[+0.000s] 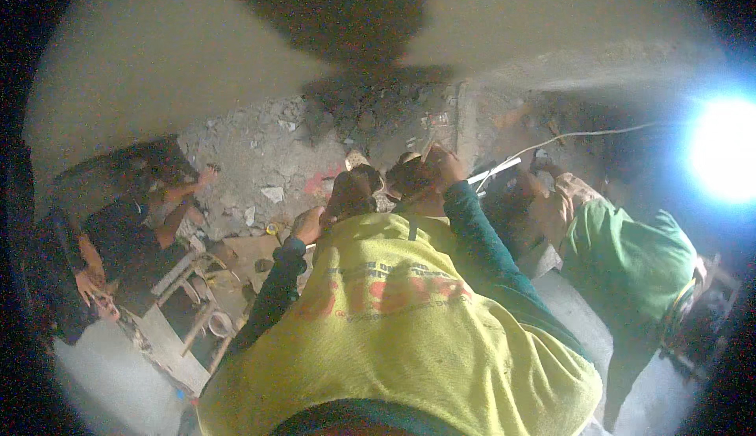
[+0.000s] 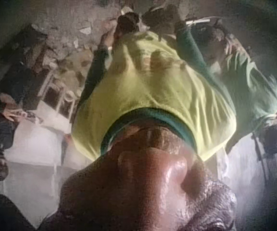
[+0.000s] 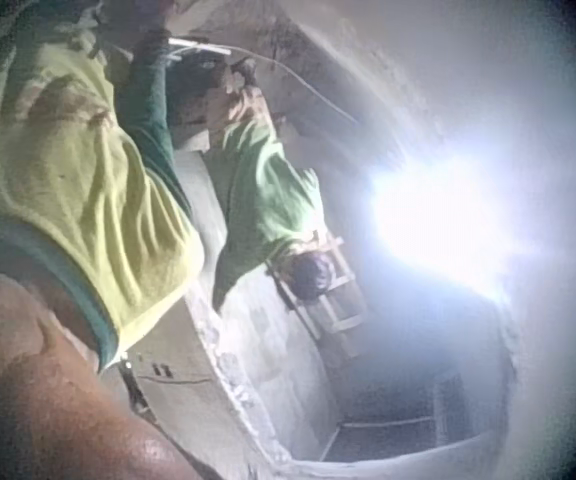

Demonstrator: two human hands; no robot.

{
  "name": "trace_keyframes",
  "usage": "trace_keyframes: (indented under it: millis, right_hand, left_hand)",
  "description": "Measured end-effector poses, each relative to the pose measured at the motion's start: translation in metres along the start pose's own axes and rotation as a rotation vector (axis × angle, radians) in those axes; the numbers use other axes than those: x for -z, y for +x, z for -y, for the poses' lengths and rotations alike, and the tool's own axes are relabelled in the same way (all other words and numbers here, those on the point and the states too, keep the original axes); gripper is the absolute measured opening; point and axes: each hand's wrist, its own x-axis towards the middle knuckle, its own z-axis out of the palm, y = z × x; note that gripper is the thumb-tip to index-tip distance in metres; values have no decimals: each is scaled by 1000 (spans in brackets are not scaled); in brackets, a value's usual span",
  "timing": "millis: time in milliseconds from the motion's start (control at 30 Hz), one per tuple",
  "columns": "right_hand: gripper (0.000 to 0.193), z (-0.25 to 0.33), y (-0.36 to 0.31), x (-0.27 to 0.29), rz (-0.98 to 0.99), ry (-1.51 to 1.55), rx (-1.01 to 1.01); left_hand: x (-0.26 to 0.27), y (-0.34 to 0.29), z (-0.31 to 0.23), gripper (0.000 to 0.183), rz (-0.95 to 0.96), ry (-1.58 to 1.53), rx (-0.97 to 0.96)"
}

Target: The person smooths a freshly plastered wall using a hand trowel and a sponge. They repeatedly rub and wipe the wall surface to even out the plaster, occasionally pausing to adjust their grip or position.

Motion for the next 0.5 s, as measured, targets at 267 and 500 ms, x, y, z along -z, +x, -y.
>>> trace_keyframes:
  millis: [267, 500]
  right_hand:
    - [30, 17, 24, 1, -148, 459, -173]
    - [26, -14, 79, 24, -340, 643, -260]
  left_hand:
    - [39, 30, -44, 38, 162, -137, -27]
    - [95, 135, -139, 35, 101, -402, -325]
